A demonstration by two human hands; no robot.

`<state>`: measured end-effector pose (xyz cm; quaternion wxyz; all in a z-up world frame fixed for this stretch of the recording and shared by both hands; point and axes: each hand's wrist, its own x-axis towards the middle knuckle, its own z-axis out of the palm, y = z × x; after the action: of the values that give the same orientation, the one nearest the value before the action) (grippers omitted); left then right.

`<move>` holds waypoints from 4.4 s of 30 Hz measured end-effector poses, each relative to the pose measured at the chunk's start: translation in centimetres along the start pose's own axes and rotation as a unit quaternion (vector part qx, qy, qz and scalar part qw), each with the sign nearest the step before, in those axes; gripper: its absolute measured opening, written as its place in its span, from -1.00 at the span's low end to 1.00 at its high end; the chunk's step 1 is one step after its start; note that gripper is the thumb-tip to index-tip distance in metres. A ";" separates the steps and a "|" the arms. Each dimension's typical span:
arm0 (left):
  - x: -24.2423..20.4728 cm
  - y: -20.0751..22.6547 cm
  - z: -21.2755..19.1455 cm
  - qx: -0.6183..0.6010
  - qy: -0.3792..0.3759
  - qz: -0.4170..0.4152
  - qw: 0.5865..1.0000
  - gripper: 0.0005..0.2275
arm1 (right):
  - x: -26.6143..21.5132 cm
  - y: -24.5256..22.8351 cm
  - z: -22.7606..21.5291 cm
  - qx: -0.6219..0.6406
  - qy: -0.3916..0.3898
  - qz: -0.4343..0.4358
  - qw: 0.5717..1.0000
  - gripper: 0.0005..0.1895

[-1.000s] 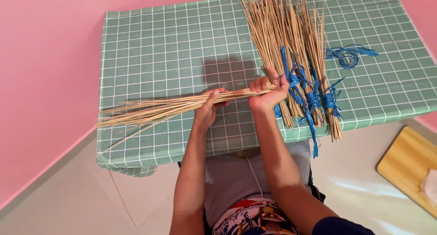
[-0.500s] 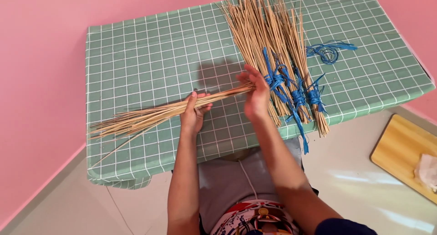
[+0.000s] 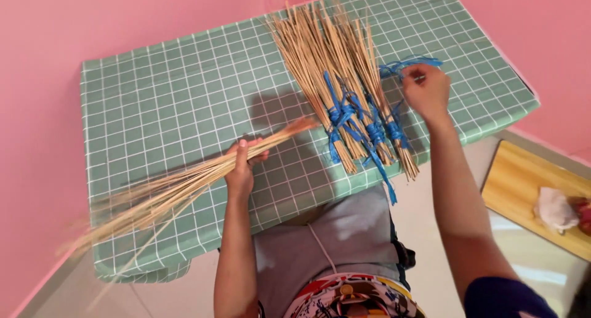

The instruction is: The person gathers thin bamboo sticks into small groups and ties them together with blue plastic string on a table.

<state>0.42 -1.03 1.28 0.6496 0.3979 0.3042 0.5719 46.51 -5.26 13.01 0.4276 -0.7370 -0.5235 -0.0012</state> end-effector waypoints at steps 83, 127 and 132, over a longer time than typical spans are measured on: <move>-7.9 11.9 -12.1 -0.095 0.111 0.162 0.976 -0.78 | 3.0 -11.9 7.2 0.576 -0.018 0.116 0.809 -0.75; -3.4 1.5 5.7 -0.174 -0.114 -0.006 0.978 -0.71 | -14.3 -15.7 15.9 0.660 -0.173 0.305 0.664 -0.87; -3.7 1.7 6.3 -0.189 -0.105 -0.045 0.975 -0.78 | -14.2 -16.6 15.0 0.685 -0.181 0.308 0.635 -0.91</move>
<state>4.33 -5.73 5.62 0.7668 0.3111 0.1383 0.5441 20.54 -5.32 7.57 0.6815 -0.3369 -0.1838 0.6231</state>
